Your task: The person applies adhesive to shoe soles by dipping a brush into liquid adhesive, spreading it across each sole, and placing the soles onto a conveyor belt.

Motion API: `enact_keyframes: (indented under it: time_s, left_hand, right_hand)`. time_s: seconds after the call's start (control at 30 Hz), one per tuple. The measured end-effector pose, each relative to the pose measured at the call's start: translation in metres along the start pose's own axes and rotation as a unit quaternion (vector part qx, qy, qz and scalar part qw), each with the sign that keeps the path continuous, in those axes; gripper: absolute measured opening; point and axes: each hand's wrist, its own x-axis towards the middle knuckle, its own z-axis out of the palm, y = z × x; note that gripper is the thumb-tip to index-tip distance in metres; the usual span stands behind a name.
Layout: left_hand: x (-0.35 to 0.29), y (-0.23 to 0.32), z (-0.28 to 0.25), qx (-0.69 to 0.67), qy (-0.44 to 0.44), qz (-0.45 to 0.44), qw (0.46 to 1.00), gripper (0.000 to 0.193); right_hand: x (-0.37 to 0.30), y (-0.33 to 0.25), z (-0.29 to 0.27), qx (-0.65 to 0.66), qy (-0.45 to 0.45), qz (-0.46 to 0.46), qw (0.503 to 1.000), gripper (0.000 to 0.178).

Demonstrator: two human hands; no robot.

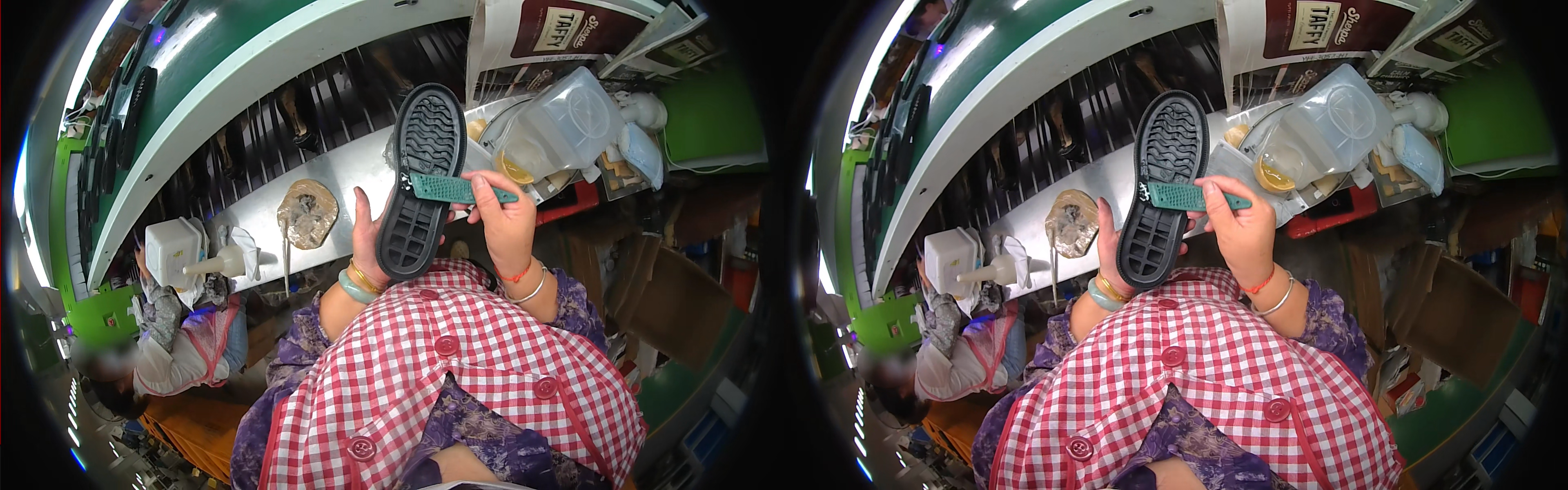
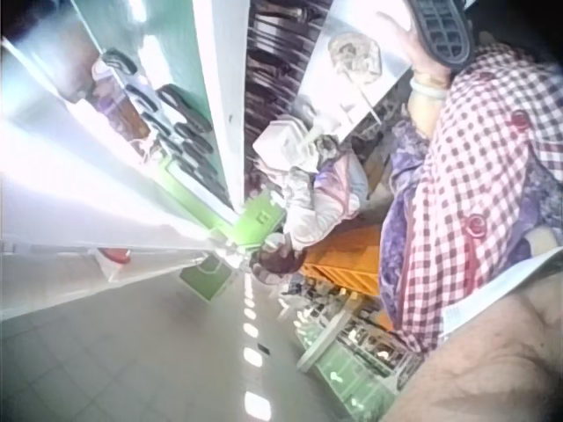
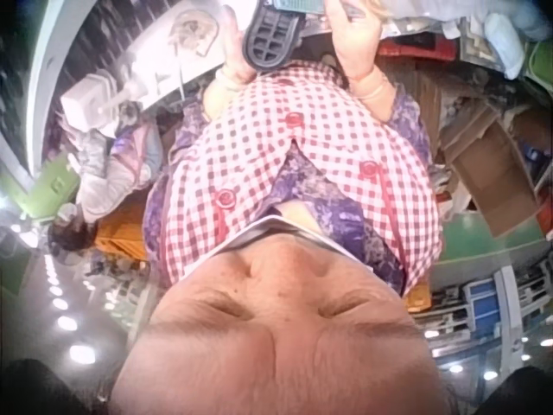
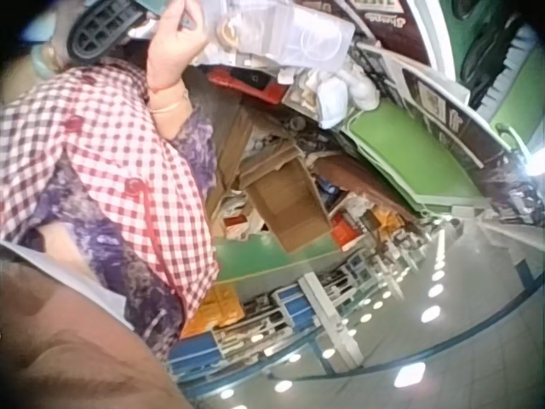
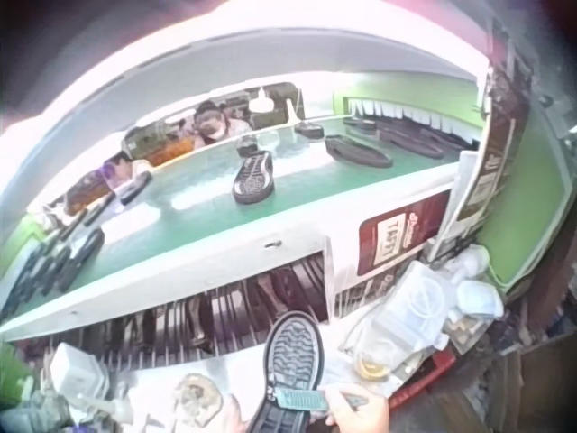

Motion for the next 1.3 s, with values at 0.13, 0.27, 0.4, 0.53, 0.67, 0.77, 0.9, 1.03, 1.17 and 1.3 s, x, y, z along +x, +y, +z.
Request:
enact_keyframes:
  time_s: [0.13,0.27,0.4,0.53,0.67,0.77,0.9,1.03,1.17,1.3]
  left_hand:
    - [0.004,0.004,-0.002,0.01,0.042,0.045,0.998,0.088]
    - [0.011,0.003,0.006,-0.031,0.061,0.079,0.995,0.085]
    - [0.013,0.003,0.015,-0.005,0.069,0.08,0.994,0.086]
    - [0.009,0.005,0.01,0.003,0.057,0.044,0.997,0.086]
    - [0.01,0.007,0.006,-0.015,0.1,0.012,0.995,0.086]
    - [0.011,0.008,0.013,-0.023,0.07,-0.055,0.996,0.088]
    - [0.016,0.007,0.015,0.052,0.124,-0.096,0.986,0.093]
    - [0.016,0.013,0.029,0.084,0.062,-0.145,0.984,0.099]
    - [0.018,0.019,0.017,0.121,0.029,-0.18,0.976,0.098]
    - [0.021,0.024,0.016,0.121,0.036,-0.203,0.971,0.1]
  right_hand:
    - [-0.014,0.001,0.008,-0.006,-0.019,0.003,1.0,0.018]
    - [-0.022,-0.006,0.011,-0.029,-0.054,-0.007,0.998,0.018]
    - [-0.022,-0.014,0.007,-0.03,-0.101,-0.016,0.994,0.018]
    - [-0.021,-0.03,0.004,-0.018,-0.152,0.031,0.988,0.016]
    - [-0.006,-0.042,-0.003,-0.036,-0.227,0.104,0.968,0.017]
    - [0.006,-0.054,-0.002,-0.047,-0.257,0.158,0.952,0.019]
    - [0.027,-0.064,0.003,-0.065,-0.315,0.222,0.92,0.019]
    - [0.04,-0.076,0.013,-0.122,-0.363,0.25,0.889,0.018]
    - [0.048,-0.072,0.016,-0.149,-0.382,0.255,0.876,0.019]
    - [0.056,-0.072,0.01,-0.162,-0.395,0.276,0.861,0.019]
